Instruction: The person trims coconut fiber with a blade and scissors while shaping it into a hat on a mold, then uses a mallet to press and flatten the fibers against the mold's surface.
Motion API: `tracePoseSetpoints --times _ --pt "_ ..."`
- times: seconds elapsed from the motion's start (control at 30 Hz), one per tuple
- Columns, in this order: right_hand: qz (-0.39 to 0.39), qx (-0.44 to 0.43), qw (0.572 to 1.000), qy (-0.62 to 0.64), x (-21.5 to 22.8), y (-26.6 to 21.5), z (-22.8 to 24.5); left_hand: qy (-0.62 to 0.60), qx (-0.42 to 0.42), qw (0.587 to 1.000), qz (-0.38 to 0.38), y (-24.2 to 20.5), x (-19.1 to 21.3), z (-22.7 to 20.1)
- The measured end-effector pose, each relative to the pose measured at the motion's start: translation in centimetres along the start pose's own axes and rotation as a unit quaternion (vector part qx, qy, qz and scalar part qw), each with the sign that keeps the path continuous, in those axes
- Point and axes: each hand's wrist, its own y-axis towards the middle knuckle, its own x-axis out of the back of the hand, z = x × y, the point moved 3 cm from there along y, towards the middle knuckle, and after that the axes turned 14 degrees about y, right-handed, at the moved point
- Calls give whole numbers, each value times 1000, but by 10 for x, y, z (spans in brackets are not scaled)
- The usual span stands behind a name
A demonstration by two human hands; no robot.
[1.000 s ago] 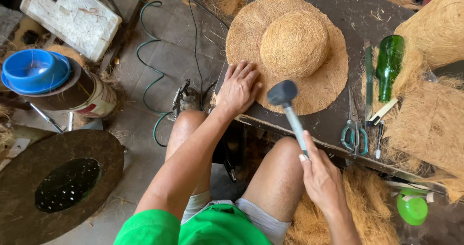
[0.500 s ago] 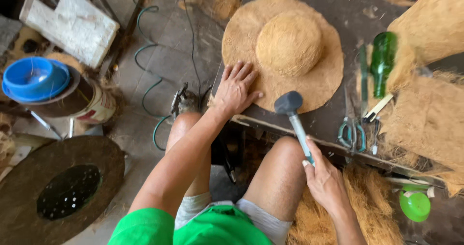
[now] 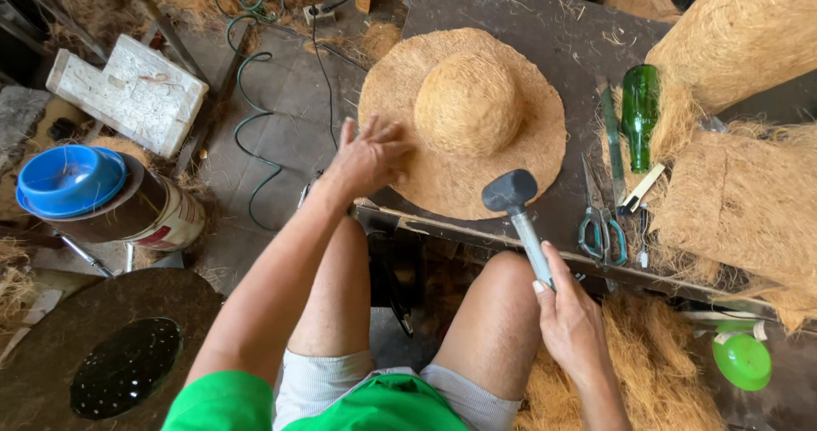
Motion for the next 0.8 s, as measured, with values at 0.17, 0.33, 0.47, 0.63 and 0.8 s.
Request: tracePoseSetpoints --times 0.17,0.33,0.47,0.63,0.8 --pt "-87 145 986 13 13 -9 5 -2 73 994 -80 -3 13 -23" --pt "-147 305 941 -18 -10 -2 17 -7 122 989 -86 9 -35 -41" --pt "62 116 983 -127 -53 21 6 63 116 985 -108 10 -54 -40" --pt "-24 218 972 -88 -42 0 27 63 124 981 -133 7 -56 -44" --pt "33 128 983 -131 -38 13 9 76 123 984 -102 13 -57 -42"
